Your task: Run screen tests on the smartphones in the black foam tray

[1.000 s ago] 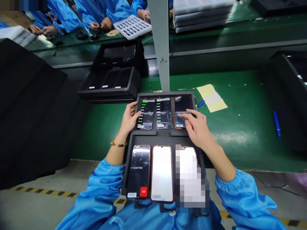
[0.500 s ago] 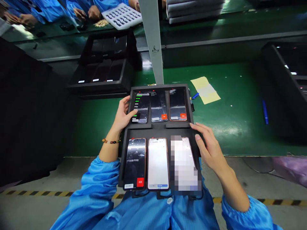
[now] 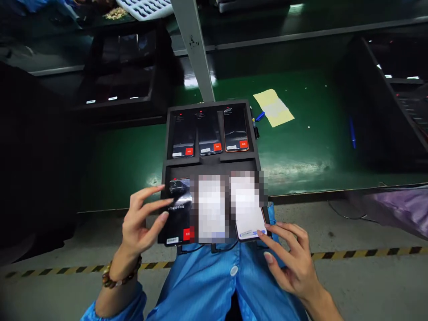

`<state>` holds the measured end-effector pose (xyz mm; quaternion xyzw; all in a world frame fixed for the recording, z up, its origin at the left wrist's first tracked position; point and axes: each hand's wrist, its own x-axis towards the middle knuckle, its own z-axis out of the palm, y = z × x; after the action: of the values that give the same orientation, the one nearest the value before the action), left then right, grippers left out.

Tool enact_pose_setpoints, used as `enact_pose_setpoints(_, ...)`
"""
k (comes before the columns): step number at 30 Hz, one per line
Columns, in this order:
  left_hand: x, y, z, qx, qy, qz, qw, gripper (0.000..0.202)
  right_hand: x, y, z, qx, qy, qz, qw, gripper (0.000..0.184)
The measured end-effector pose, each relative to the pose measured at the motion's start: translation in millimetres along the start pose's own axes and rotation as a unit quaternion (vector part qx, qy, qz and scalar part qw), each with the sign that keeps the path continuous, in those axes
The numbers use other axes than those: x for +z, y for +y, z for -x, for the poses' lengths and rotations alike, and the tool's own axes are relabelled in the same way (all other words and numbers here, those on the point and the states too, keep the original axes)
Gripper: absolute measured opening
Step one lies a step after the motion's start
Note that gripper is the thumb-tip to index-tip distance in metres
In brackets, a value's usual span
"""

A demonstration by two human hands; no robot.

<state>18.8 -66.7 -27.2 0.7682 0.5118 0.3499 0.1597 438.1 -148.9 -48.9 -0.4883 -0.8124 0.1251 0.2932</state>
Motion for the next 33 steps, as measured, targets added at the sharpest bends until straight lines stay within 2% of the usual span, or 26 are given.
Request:
enact_pose_setpoints(3, -4.5, 16.5, 17.5, 0.056, -0.026, -0.028, 0.998, 0.042, 5.1, -16.1, -17.8, -0.037, -0.046, -0.001, 0.998, 0.065)
enact_pose_setpoints(6, -5.3, 25.6, 31.2, 0.072, -0.030, -0.044, 0.996, 0.043, 12.2, -37.2, -40.6, -0.084, -0.120, 0.016, 0.989, 0.061)
enact_pose_setpoints(8, -5.6, 29.9, 39.8, 0.078, -0.033, -0.052, 0.995, 0.042, 14.1, -45.3, -50.1, -0.109, -0.140, 0.027, 0.984, 0.061)
enact_pose_setpoints(11, -4.6, 34.8, 51.3, 0.085, -0.048, -0.054, 0.994, 0.040, 9.7, -41.5, -51.8, -0.102, -0.120, 0.013, 0.987, 0.063)
enact_pose_setpoints(15, 0.5, 36.2, 61.2, 0.077, -0.065, -0.057, 0.993, 0.043, -2.1, -19.0, -42.3, -0.036, -0.078, -0.025, 0.996, 0.063)
enact_pose_setpoints(20, 1.7, 30.4, 63.5, 0.047, -0.046, -0.036, 0.997, 0.048, -5.1, -0.6, -34.8, 0.029, -0.048, -0.047, 0.997, 0.056)
enact_pose_setpoints(26, -0.8, 26.1, 54.9, 0.052, -0.037, -0.026, 0.998, 0.050, 1.9, 1.2, -34.6, 0.050, -0.064, -0.052, 0.995, 0.054)
enact_pose_setpoints(33, 3.2, 26.7, 46.7, 0.058, -0.044, -0.041, 0.997, 0.051, -0.7, -0.4, -37.1, 0.067, -0.069, -0.018, 0.995, 0.054)
